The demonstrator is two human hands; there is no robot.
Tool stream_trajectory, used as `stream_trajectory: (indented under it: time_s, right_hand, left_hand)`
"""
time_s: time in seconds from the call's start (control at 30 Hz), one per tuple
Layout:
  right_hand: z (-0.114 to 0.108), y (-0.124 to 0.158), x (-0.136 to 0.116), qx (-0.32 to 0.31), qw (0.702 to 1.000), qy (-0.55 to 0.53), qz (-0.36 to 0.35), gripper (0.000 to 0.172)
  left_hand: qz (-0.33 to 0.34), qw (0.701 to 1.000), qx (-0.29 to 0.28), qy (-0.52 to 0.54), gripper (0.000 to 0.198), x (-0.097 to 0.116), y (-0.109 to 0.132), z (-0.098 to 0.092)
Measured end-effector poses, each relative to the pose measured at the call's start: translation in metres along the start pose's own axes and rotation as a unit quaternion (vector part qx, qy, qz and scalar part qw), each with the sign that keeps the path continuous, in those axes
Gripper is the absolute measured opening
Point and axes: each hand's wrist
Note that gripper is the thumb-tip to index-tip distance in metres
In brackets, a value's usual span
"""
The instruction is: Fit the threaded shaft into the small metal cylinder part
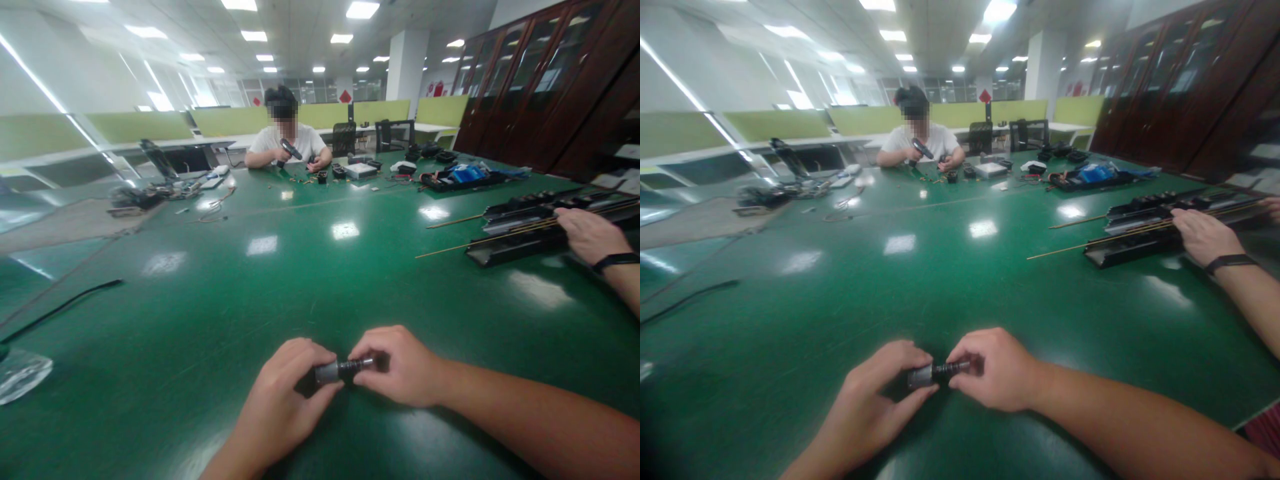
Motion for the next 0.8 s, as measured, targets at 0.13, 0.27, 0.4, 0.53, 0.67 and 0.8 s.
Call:
stream_trajectory:
  time_s: [0.13, 0.27, 0.4, 0.53, 0.67, 0.8]
  right_hand:
    - [0.0002, 0.0000, -0.0009, -0.001, 1.000, -0.005, 0.014, 0.010]
    - [0.0000, -0.0001, -0.0019, 0.001, 1.000, -0.012, 0.018, 0.009]
    - [0.0001, -0.0008, -0.0010, 0.004, 1.000, -0.015, 0.016, 0.008]
    - [0.0003, -0.0009, -0.0002, 0.008, 0.999, -0.020, 0.025, 0.008]
    - [0.0004, -0.0008, -0.0011, 0.009, 0.999, -0.028, 0.032, 0.007]
    - [0.0004, -0.0015, -0.0024, 0.015, 0.998, -0.038, 0.039, 0.007]
  left_hand:
    - [-0.003, 1.000, 0.000, -0.002, 0.019, 0.0001, 0.0009, 0.0005]
    - [-0.005, 1.000, 0.000, -0.001, 0.019, 0.0004, 0.0017, 0.0001]
    - [-0.014, 1.000, -0.005, -0.001, 0.020, -0.0010, 0.0024, -0.0005]
    - [-0.019, 1.000, 0.003, -0.003, 0.021, -0.0042, 0.0035, -0.0017]
    - [-0.022, 1.000, 0.009, -0.004, 0.020, -0.0053, 0.0042, -0.0029]
    - [-0.031, 0.999, 0.008, -0.005, 0.018, -0.0053, 0.0036, -0.0038]
Point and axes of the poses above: each hand's wrist, its own y-axis away from the middle knuckle, its own z-axis out of the palm, x = y × z, and after that the axes turned 8 degrees about -x, right-handed
